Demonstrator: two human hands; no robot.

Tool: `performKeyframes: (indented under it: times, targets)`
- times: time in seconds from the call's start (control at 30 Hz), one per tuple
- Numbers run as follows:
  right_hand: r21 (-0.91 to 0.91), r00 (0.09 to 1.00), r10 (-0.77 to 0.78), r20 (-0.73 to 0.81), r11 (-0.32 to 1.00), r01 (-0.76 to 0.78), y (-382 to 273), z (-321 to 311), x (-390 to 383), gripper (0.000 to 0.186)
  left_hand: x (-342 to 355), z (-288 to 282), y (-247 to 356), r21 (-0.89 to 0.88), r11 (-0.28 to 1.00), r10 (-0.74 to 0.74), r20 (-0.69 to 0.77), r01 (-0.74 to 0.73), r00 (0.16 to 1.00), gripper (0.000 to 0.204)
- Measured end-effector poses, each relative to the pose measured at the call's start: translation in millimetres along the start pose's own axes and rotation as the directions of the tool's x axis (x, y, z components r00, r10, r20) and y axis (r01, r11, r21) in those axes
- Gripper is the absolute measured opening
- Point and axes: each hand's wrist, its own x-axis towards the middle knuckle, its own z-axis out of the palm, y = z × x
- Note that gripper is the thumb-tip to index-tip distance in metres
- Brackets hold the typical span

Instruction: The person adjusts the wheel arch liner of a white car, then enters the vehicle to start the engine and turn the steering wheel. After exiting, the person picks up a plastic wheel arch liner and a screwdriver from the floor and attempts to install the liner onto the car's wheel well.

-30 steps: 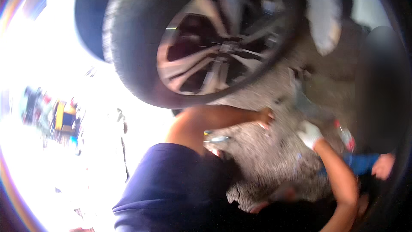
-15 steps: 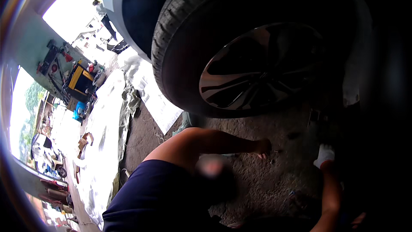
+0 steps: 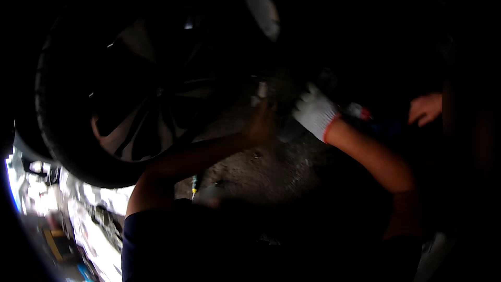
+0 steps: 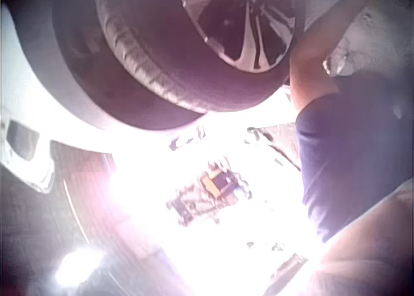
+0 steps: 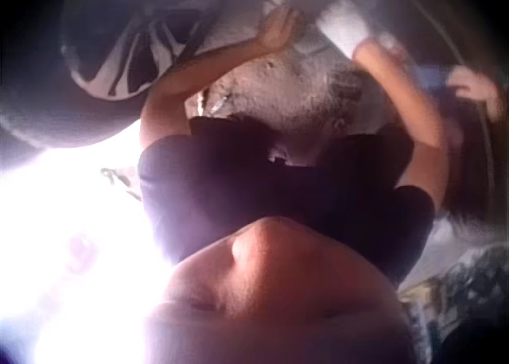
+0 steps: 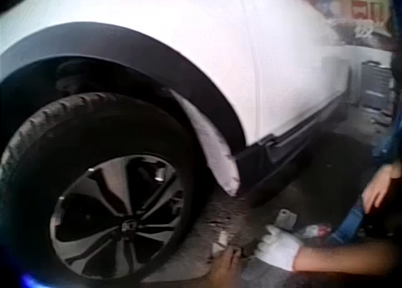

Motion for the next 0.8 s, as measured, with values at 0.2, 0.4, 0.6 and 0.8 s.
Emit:
performKeyframes:
  times: [0.2, 0.4, 0.6, 0.8]
  targets:
    - [0.103, 0.986, -0.05, -0.161, 0.992, 0.067, -11, -34, -4, 0.023, 14, -17, 18, -0.418, 0.796, -0.333, 0.302, 0.438, 0.893, 0.018]
    - [0.247, 0.988, -0.15, -0.039, 0.957, 0.155, -16, -46, 20, 0.056, -20, -29, 4, -0.251, 0.913, -0.268, 0.225, 0.322, 0.937, 0.011]
    - [0.451, 0.754, 0.081, -0.652, 0.841, 0.299, -18, -46, 39, 0.038, -31, -46, -24, -0.336, 0.749, -0.567, 0.12, 0.571, 0.815, 0.01]
    - [0.92, 0.782, 0.484, 0.392, -0.186, -0.346, -43, -9, 40, 0.066, -26, -46, -18, -0.331, 0.713, -0.63, 0.082, 0.618, 0.772, 0.012]
